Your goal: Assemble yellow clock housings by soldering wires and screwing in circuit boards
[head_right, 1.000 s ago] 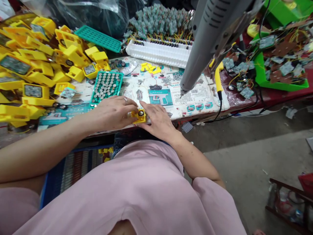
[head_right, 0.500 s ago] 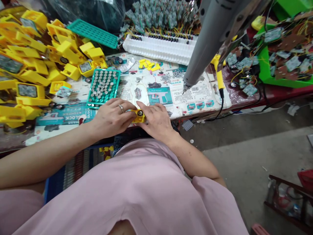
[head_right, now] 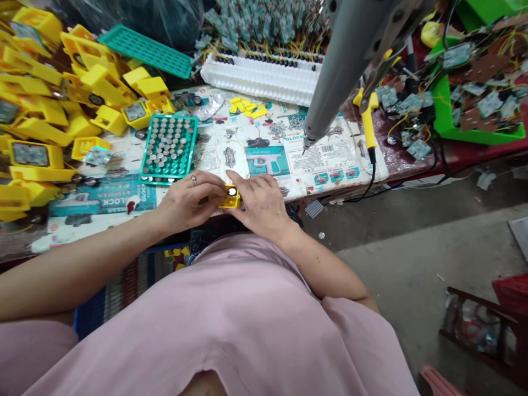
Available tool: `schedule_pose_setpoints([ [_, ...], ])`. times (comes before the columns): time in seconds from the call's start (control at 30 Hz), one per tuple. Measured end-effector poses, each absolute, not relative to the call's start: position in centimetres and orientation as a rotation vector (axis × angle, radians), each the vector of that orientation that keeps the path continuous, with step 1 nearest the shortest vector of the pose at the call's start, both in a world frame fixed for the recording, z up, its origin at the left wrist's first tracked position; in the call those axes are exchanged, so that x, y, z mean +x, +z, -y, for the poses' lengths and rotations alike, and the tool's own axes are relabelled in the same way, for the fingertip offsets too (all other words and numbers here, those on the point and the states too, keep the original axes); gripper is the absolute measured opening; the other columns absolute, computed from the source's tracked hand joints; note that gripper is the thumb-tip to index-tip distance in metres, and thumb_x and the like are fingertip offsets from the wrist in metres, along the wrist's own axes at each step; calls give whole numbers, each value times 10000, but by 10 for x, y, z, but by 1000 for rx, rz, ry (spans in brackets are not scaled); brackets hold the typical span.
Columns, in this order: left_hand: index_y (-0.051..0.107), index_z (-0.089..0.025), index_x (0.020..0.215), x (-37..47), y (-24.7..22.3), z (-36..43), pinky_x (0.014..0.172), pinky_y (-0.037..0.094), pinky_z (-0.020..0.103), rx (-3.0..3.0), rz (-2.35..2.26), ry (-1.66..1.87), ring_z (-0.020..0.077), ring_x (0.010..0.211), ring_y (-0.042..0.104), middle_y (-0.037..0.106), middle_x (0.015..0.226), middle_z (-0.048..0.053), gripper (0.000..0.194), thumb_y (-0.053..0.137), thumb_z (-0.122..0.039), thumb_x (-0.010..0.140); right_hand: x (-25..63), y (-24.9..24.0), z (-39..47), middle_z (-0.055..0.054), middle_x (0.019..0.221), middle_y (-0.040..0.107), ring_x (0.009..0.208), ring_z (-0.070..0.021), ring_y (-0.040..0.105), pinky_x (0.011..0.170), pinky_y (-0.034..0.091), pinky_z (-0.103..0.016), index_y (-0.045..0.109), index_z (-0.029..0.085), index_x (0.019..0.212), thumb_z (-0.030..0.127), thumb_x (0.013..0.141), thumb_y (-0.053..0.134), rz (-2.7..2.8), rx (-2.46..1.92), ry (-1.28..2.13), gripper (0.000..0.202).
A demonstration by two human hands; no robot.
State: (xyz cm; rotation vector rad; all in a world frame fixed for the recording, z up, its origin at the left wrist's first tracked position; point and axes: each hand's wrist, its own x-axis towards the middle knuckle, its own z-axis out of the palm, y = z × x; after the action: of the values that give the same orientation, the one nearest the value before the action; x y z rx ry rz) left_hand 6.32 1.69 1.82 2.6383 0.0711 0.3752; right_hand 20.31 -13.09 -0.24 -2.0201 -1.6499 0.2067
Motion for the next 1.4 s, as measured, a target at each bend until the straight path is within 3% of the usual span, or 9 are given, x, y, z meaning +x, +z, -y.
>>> schedule_pose_setpoints([
  [0.27,618,-183,863,57,24,-19,858,548,305,2388,-427,317,175,978,702,745,1119,95,187,511,-326,917,206,-7,132,-111,1139,739,1087,-285,642,1012,460,-445,558,169,1401,448,856,729,1607,-1991,244,636],
  [0.33,621,-175,852,60,26,-23,846,547,310,2226,-495,299,183,949,698,750,1054,92,207,550,-367,885,209,-8,133,-114,1215,721,1148,-283,636,1039,465,-458,581,192,1369,478,858,720,1582,-1921,272,602],
  [0.47,622,-168,858,67,30,-27,658,520,281,1875,-588,204,152,701,639,705,805,50,283,630,-449,825,215,-3,132,-103,1371,657,1290,-240,595,1106,469,-432,595,210,1340,457,918,650,1469,-1721,352,492],
  [0.7,607,-178,829,78,35,-26,591,490,263,1821,-517,177,122,589,564,635,693,11,313,635,-489,806,219,3,125,-52,1040,787,972,-186,731,905,578,-341,736,218,1108,367,945,612,1358,-1690,362,254],
  [0.8,629,-175,882,84,35,-29,641,494,251,2010,-459,236,127,633,595,662,703,6,263,583,-427,820,227,4,127,-52,963,793,901,-181,732,848,577,-326,757,215,1055,328,981,557,1494,-1783,86,242],
  [0.93,679,-175,961,100,38,-31,656,461,244,2411,-454,146,138,654,633,694,704,7,228,520,-309,868,246,3,126,-79,1020,791,967,-205,710,862,542,-342,760,207,1090,254,1007,489,1757,-1927,-335,288],
  [1.13,743,-198,981,119,44,-24,696,469,301,2898,-520,-148,249,921,725,777,971,94,292,474,-291,913,267,-11,111,-97,1131,769,1002,-224,692,800,519,-361,744,205,1130,198,1004,458,1905,-2063,-241,313],
  [1.33,760,-231,983,121,42,-28,693,471,295,2879,-568,-241,241,938,724,788,978,66,317,479,-356,908,252,6,132,-104,1225,738,1067,-224,697,898,556,-372,687,190,1234,155,980,489,1852,-2015,-220,324],
  [1.4,762,-225,970,121,42,-31,678,462,295,2856,-560,-247,244,916,722,787,965,66,319,480,-359,904,247,21,152,-77,1109,774,976,-187,721,859,571,-315,699,196,1176,189,970,547,1767,-1874,-303,256],
])
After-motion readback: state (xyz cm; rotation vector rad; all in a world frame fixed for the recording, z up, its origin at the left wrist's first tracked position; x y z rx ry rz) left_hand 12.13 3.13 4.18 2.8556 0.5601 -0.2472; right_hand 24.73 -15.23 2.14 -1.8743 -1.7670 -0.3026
